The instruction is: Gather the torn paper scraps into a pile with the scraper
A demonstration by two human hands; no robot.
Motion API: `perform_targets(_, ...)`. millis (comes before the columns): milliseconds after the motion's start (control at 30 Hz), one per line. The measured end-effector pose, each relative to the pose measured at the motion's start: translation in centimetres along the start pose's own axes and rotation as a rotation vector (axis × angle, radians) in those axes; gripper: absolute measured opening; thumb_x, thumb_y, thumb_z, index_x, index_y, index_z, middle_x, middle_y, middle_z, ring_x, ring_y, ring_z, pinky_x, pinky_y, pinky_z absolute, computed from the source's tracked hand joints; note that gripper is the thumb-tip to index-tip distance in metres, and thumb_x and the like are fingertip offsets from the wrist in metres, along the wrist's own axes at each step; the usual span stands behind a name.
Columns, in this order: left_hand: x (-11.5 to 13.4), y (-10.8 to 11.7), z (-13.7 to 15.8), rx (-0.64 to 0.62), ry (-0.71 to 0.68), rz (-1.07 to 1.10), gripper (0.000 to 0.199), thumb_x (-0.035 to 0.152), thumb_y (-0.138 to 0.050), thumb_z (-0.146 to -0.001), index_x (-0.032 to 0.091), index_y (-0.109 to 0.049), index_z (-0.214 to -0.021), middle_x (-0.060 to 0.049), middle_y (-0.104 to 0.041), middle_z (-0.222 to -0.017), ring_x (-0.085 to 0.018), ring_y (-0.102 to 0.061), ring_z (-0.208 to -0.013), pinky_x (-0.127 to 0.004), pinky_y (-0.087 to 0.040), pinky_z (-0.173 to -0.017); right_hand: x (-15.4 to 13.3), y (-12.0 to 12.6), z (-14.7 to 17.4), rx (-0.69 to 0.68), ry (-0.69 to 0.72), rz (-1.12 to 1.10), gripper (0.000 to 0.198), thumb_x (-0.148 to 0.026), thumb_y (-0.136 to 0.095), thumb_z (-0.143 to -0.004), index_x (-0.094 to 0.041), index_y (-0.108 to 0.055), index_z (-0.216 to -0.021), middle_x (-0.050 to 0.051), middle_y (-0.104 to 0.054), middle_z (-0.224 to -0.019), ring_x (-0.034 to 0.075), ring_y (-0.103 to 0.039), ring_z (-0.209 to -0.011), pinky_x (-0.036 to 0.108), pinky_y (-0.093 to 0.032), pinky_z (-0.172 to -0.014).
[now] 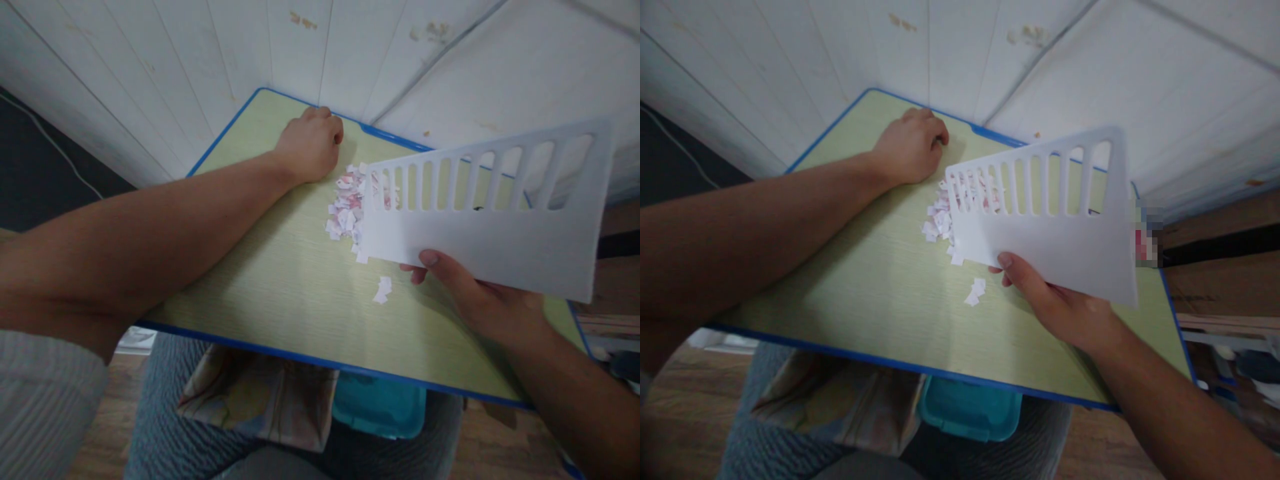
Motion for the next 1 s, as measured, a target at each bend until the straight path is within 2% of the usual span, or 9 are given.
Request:
perform_targets(167,0.0,-0.2,-0.1,0.006,-0.009,-0.005,0.047,0.013,-0.052,-0.103,0.03,-0.086,-0.129,-0.014,-0.075,-0.144,-0.036,-0.064,-0.143,-0.055,-0.056,-0.118,0.1,0.3,0.5,-0.032,0.025,-0.001,0.036,-0.053,-0.077,-0.108,-0.037,-0.081,-0.076,-0.003,-0.086,-0.08,0.033,-0.086,-0.082,0.057,-0.071,-0.1)
perform_targets(267,-0.2,-0.3,-0.2,0.011,-0.009,0.003,0.046,0.013,-0.051,-0.104,0.031,-0.087,-0.127,-0.014,-0.076,-0.143,-0.035,-0.064,-0.142,-0.055,-0.056,-0.116,0.3,0.6,0.3,-0.032,0.009,-0.002,0.039,-0.055,-0.077,-0.109,-0.037,-0.08,-0.074,-0.004,-0.086,-0.082,0.034,-0.086,-0.083,0.059,-0.07,-0.104)
perform_targets(467,-0.1,-0.3,-0.1,0.018,-0.034,-0.061,0.046,0.015,-0.053,-0.102,0.034,-0.086,-0.127,-0.01,-0.077,-0.141,-0.034,-0.065,-0.139,-0.052,-0.058,-0.114,0.6,0.4,-0.2,-0.058,0.023,-0.027,0.039,-0.058,-0.078,-0.109,-0.037,-0.081,-0.076,-0.004,-0.086,-0.083,0.032,-0.086,-0.082,0.056,-0.072,-0.1)
perform_targets(633,0.0,-0.2,-0.1,0.018,-0.019,-0.038,0.048,0.015,-0.051,-0.103,0.034,-0.087,-0.128,-0.011,-0.077,-0.144,-0.035,-0.064,-0.141,-0.055,-0.057,-0.115,0.0,0.1,0.2,-0.037,0.027,0.016,0.043,-0.056,-0.075,-0.11,-0.037,-0.078,-0.072,-0.003,-0.085,-0.079,0.033,-0.086,-0.082,0.059,-0.07,-0.107)
perform_targets(767,-0.1,-0.1,-0.1,0.01,-0.004,0.007,0.048,0.018,-0.05,-0.102,0.036,-0.087,-0.127,-0.011,-0.076,-0.147,-0.037,-0.063,-0.144,-0.058,-0.054,-0.12,-0.4,-0.3,0.6,-0.045,0.051,0.024,0.036,-0.054,-0.08,-0.107,-0.037,-0.079,-0.075,-0.003,-0.085,-0.081,0.034,-0.087,-0.093,0.059,-0.068,-0.115)
perform_targets(833,-0.1,-0.1,-0.1,0.007,-0.003,0.02,0.048,0.019,-0.051,-0.102,0.039,-0.087,-0.126,-0.009,-0.076,-0.147,-0.037,-0.062,-0.144,-0.059,-0.054,-0.121,-0.6,-0.5,0.9,-0.065,0.079,0.028,0.028,-0.054,-0.084,-0.104,-0.037,-0.082,-0.081,-0.002,-0.086,-0.086,0.035,-0.088,-0.106,0.055,-0.069,-0.116)
perform_targets(933,0.1,0.0,0.0,0.009,-0.013,-0.024,0.047,0.017,-0.052,-0.105,0.041,-0.086,-0.126,-0.006,-0.077,-0.146,-0.034,-0.064,-0.144,-0.058,-0.056,-0.12,-1.6,-1.3,1.4,-0.183,0.173,0.011,0.012,-0.051,-0.086,-0.104,-0.042,-0.09,-0.109,-0.004,-0.091,-0.103,0.035,-0.086,-0.126,0.05,-0.071,-0.116)
perform_targets(1000,0.3,0.1,0.0,0.012,-0.02,-0.066,0.046,0.013,-0.052,-0.106,0.032,-0.086,-0.131,-0.01,-0.077,-0.146,-0.035,-0.065,-0.145,-0.057,-0.057,-0.119,-2.6,-1.6,1.6,-0.244,0.226,0.006,0.023,-0.049,-0.084,-0.106,-0.047,-0.089,-0.128,-0.007,-0.092,-0.114,0.034,-0.085,-0.13,0.047,-0.074,-0.112)
Point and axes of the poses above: each hand's wrist, its own z-axis away from the middle knuckle, its own y-axis out of the back of the hand, x = y × z, the point moved 6 cm from there along -z, towards the middle knuckle
